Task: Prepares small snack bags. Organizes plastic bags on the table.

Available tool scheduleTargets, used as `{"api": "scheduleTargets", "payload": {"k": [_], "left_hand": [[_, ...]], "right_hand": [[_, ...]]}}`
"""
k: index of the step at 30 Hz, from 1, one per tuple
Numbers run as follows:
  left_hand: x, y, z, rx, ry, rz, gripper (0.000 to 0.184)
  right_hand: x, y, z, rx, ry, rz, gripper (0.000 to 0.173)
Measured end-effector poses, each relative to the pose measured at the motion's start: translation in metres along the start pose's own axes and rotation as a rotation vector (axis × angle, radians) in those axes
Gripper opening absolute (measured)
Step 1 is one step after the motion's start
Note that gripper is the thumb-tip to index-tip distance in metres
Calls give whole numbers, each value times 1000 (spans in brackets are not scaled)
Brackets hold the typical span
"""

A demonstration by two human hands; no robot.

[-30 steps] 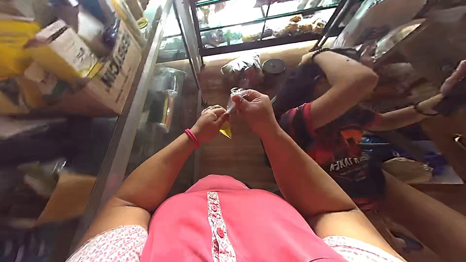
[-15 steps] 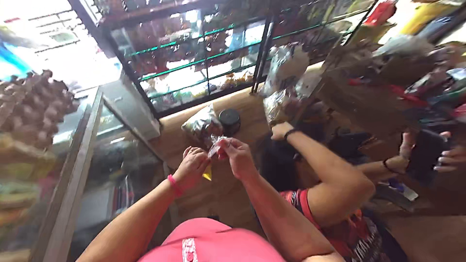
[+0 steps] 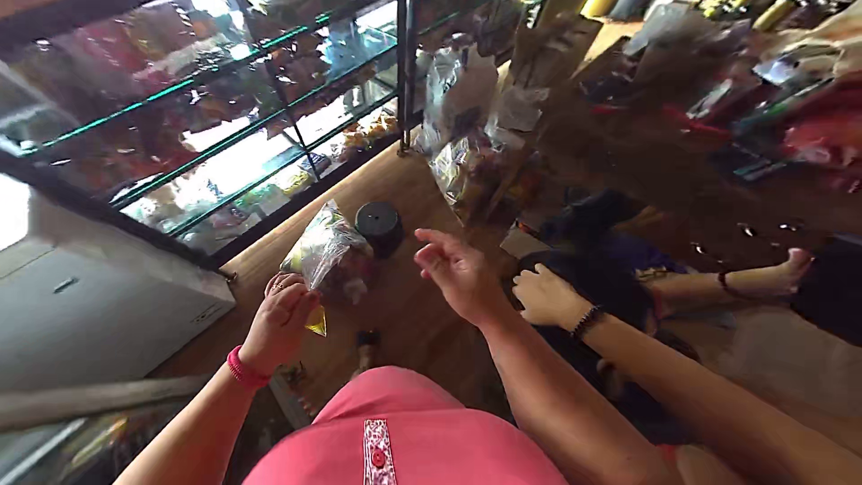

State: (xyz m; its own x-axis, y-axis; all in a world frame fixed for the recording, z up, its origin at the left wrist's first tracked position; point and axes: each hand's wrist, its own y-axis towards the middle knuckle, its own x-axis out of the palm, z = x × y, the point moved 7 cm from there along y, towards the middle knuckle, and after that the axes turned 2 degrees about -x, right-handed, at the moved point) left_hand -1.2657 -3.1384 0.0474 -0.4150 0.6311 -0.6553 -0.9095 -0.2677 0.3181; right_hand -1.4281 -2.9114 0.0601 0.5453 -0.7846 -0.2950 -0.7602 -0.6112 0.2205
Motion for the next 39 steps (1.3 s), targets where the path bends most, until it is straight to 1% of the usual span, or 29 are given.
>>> {"api": "scheduleTargets", "payload": {"k": [2, 4, 6, 7, 10, 13, 16, 19, 24, 26, 28, 30, 32, 33, 36, 39], "left_hand": [[6, 45, -19, 102, -7, -71, 39], [23, 91, -30, 190, -37, -166, 41], [45, 137, -31, 288, -66, -276, 40], [57, 161, -30, 336, -79, -323, 39], [95, 228, -23, 434, -160, -436, 40], [138, 295, -8, 494, -242, -483, 40], [180, 360, 17, 568, -281, -504, 39], [215, 414, 42, 613, -293, -506, 38], [258, 495, 86, 729, -270, -513, 37], [277, 523, 97, 761, -286, -516, 38], [300, 551, 98, 758, -308, -542, 39], [326, 580, 93, 730, -312, -583, 40], [352, 612, 85, 681, -311, -641, 41], [366, 629, 83, 667, -316, -662, 41], [405, 683, 82, 672, -364, -686, 42], [442, 739, 91, 660, -409, -727, 40]], "right_hand": [[26, 40, 2, 74, -39, -152, 45], [42, 80, 1, 148, -68, -274, 55], [41, 120, -3, 194, -95, -335, 63], [34, 140, -3, 220, -111, -329, 60], [-7, 185, 7, 288, -154, -194, 29], [-62, 215, 21, 327, -153, 23, 23], [-119, 242, 34, 317, -186, 223, 19], [-174, 266, 47, 261, -208, 343, 18], [-260, 296, 65, 210, -143, 534, 16], [-295, 301, 71, 176, -158, 626, 14], [-329, 301, 79, 165, -200, 728, 14], [-361, 294, 94, 196, -252, 836, 18], [-390, 287, 120, 239, -311, 924, 22], [-403, 284, 134, 284, -326, 954, 25], [-440, 275, 178, 506, -329, 978, 34], [-473, 273, 213, 622, -310, 1041, 39]]}}
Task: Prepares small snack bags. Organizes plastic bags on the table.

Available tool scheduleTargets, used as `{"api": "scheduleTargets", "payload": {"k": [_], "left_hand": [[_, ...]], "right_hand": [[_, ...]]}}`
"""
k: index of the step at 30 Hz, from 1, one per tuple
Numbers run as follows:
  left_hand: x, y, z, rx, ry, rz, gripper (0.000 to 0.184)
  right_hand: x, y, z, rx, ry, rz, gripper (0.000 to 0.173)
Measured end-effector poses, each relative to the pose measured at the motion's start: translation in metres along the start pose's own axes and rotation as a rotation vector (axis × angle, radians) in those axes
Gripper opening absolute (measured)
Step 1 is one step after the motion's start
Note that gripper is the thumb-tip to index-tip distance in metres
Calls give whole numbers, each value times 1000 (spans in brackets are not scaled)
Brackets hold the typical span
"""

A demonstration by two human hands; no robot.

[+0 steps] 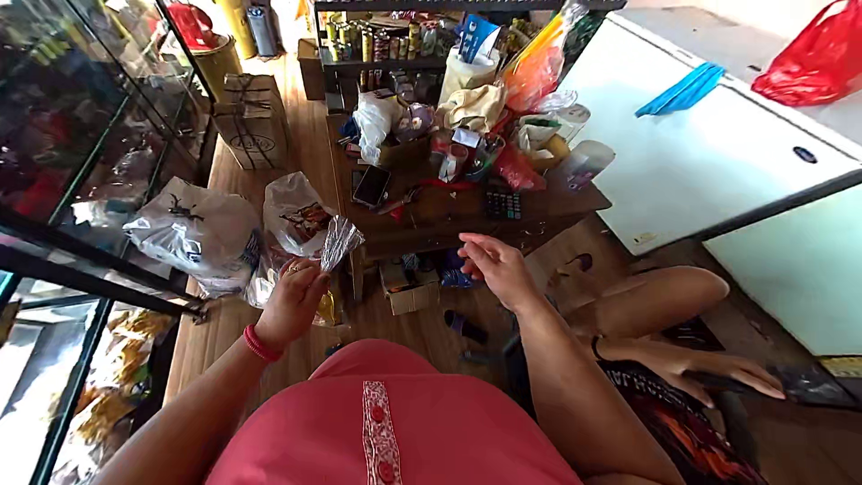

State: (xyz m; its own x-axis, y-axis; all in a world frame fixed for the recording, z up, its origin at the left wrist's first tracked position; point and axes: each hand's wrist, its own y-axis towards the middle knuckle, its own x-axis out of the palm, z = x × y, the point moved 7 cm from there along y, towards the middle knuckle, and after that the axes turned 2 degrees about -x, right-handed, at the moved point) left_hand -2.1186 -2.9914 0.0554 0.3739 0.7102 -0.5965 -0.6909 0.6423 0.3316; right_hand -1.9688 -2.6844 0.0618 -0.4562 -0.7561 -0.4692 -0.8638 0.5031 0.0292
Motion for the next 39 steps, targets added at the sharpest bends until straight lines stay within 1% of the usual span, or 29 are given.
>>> {"api": "scheduleTargets", "payload": {"k": [2, 5, 7, 10, 11, 12, 13, 15, 17, 19, 20, 21, 22, 23, 24, 25, 26, 27, 28, 29, 31, 33, 34, 37, 39], "left_hand": [[-5, 33, -24, -33, -39, -33, 37], [-4, 83, -52, -44, -61, -106, 32], [8, 112, -63, -12, -55, -173, 32], [36, 155, -64, 74, -69, -261, 31], [46, 168, -63, 112, -86, -278, 30], [57, 180, -61, 146, -108, -291, 29], [66, 190, -60, 168, -129, -300, 28], [78, 212, -61, 166, -164, -315, 28], [83, 233, -65, 145, -183, -322, 29], [83, 252, -73, 114, -174, -326, 29], [83, 260, -78, 96, -168, -321, 29], [83, 267, -83, 69, -165, -314, 29], [82, 274, -87, 41, -163, -305, 29], [81, 280, -91, 11, -163, -298, 29], [82, 285, -95, -16, -167, -295, 29], [83, 290, -98, -34, -173, -291, 29], [85, 296, -102, -36, -178, -283, 29], [86, 302, -105, -19, -179, -271, 28], [88, 307, -108, 2, -179, -263, 28], [90, 312, -111, 22, -181, -258, 27], [93, 317, -122, 70, -177, -239, 25], [92, 316, -138, 92, -156, -207, 24], [89, 314, -148, 84, -153, -196, 24], [73, 308, -181, 59, -156, -150, 23], [54, 306, -209, -26, -104, -180, 24]], "right_hand": [[2, 21, 6, 64, -8, 29, 44], [24, 56, -4, 49, -57, 17, 49], [52, 78, -14, 23, -96, -82, 51], [92, 115, -34, -40, -135, -272, 55], [96, 130, -40, -67, -148, -307, 58], [92, 148, -44, -109, -168, -300, 57], [80, 168, -45, -158, -195, -255, 56], [32, 217, -35, -188, -261, -104, 50], [-35, 264, -13, -94, -249, 104, 44], [-99, 298, 16, -9, -121, 353, 43], [-121, 310, 25, -4, -63, 458, 43], [-132, 319, 28, -23, -28, 516, 44], [-129, 327, 25, -71, -14, 512, 44], [-112, 336, 18, -150, -11, 444, 43], [-81, 343, 10, -239, -16, 298, 43], [-41, 347, 1, -308, -21, 110, 44], [4, 346, -6, -349, -15, -100, 51], [49, 342, -9, -354, 6, -302, 62], [87, 337, -8, -332, 46, -448, 72], [117, 333, -4, -298, 115, -516, 73], [155, 333, 2, -266, 253, -514, 63], [177, 339, 0, -287, 289, -446, 45], [185, 341, -2, -299, 297, -418, 40], [215, 349, -15, -398, 237, -380, 33], [242, 361, -23, -447, 145, -370, 32]]}}
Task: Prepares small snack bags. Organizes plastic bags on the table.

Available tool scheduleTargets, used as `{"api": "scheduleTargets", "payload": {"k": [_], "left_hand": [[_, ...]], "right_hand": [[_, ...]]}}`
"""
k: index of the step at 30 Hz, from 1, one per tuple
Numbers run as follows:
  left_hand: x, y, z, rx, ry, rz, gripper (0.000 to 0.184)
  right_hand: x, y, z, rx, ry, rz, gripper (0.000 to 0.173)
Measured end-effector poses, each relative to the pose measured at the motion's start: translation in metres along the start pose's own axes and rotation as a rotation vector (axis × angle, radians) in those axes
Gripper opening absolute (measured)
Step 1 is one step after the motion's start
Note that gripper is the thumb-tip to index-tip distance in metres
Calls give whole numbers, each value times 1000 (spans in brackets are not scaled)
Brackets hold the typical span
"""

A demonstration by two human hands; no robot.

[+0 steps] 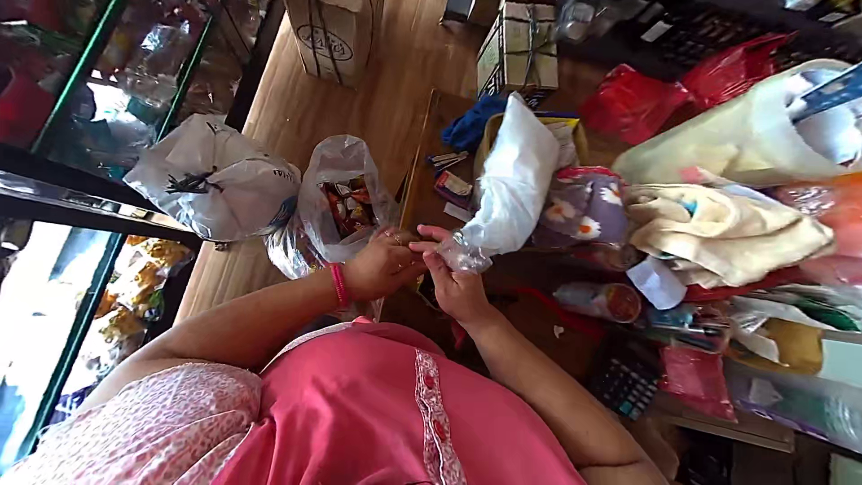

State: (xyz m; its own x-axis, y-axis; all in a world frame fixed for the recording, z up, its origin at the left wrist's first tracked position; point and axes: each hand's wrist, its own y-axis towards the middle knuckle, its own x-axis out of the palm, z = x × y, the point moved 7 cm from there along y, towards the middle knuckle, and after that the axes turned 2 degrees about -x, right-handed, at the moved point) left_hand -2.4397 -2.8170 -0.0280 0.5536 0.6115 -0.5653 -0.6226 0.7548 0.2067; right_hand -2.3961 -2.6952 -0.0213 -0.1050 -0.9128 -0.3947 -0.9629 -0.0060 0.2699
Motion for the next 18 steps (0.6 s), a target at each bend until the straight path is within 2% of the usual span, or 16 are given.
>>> {"api": "scheduleTargets", "payload": {"k": [3, 7, 10, 12, 14, 18], "left_hand": [[-49, -8, -60, -228, 76, -39, 31], [-133, -7, -164, -470, 14, 72, 29], [-169, 20, -229, -515, -32, 94, 31], [-180, 55, -253, -492, -53, 76, 31], [-180, 96, -274, -443, -78, 58, 30], [-147, 180, -315, -450, -172, -102, 31]], "right_hand": [[39, 43, 18, 79, -150, -38, 32], [85, 102, 69, 248, -388, -129, 27], [98, 129, 113, 203, -637, -231, 22], [98, 136, 137, 195, -755, -292, 21], [95, 138, 150, 159, -843, -276, 24], [92, 140, 157, 177, -873, -236, 26]]}}
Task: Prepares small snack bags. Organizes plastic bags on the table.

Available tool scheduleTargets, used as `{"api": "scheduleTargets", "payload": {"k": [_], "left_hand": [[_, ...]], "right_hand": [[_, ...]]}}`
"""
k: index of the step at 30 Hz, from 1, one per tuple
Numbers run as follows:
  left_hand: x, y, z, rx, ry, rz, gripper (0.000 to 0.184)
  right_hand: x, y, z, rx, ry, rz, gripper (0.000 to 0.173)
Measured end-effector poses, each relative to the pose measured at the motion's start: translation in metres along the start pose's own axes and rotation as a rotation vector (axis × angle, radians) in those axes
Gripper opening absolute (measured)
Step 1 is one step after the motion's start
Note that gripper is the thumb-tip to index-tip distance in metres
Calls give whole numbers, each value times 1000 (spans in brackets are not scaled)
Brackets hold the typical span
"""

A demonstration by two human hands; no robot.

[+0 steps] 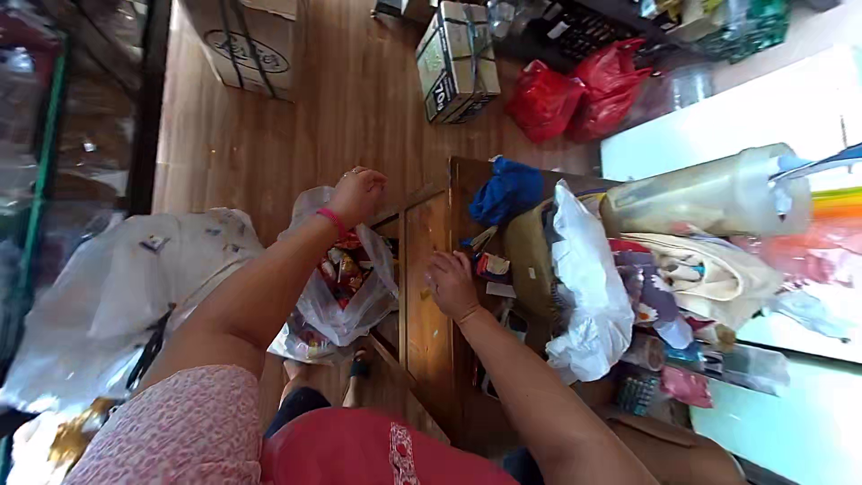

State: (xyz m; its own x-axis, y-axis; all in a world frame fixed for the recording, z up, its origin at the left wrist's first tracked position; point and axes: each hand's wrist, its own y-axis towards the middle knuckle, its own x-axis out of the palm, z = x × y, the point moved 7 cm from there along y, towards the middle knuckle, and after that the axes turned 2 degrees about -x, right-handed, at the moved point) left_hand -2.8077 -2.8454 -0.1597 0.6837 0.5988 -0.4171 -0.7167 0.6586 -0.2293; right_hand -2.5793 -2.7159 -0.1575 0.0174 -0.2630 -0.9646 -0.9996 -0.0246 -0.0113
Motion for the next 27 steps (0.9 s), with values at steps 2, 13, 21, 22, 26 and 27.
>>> {"api": "scheduleTargets", "payload": {"k": [2, 13, 21, 22, 26, 27], "left_hand": [[24, 50, -2, -41, 1, -110, 32], [198, 241, 12, 25, -64, -710, 48], [235, 266, -6, 120, -182, -597, 26], [221, 269, -12, 66, -232, -525, 25], [176, 267, -19, 21, -191, -386, 34], [169, 266, -16, 49, -145, -373, 39]], "right_hand": [[-1, 0, 2, 16, -22, 9, 26], [-1, -4, 11, -3, -101, 131, 27], [1, -7, 13, 7, -81, 117, 24], [1, -7, 13, 5, -72, 124, 24], [0, -6, 12, 0, -55, 136, 26], [-1, -6, 12, -2, -57, 139, 26]]}}
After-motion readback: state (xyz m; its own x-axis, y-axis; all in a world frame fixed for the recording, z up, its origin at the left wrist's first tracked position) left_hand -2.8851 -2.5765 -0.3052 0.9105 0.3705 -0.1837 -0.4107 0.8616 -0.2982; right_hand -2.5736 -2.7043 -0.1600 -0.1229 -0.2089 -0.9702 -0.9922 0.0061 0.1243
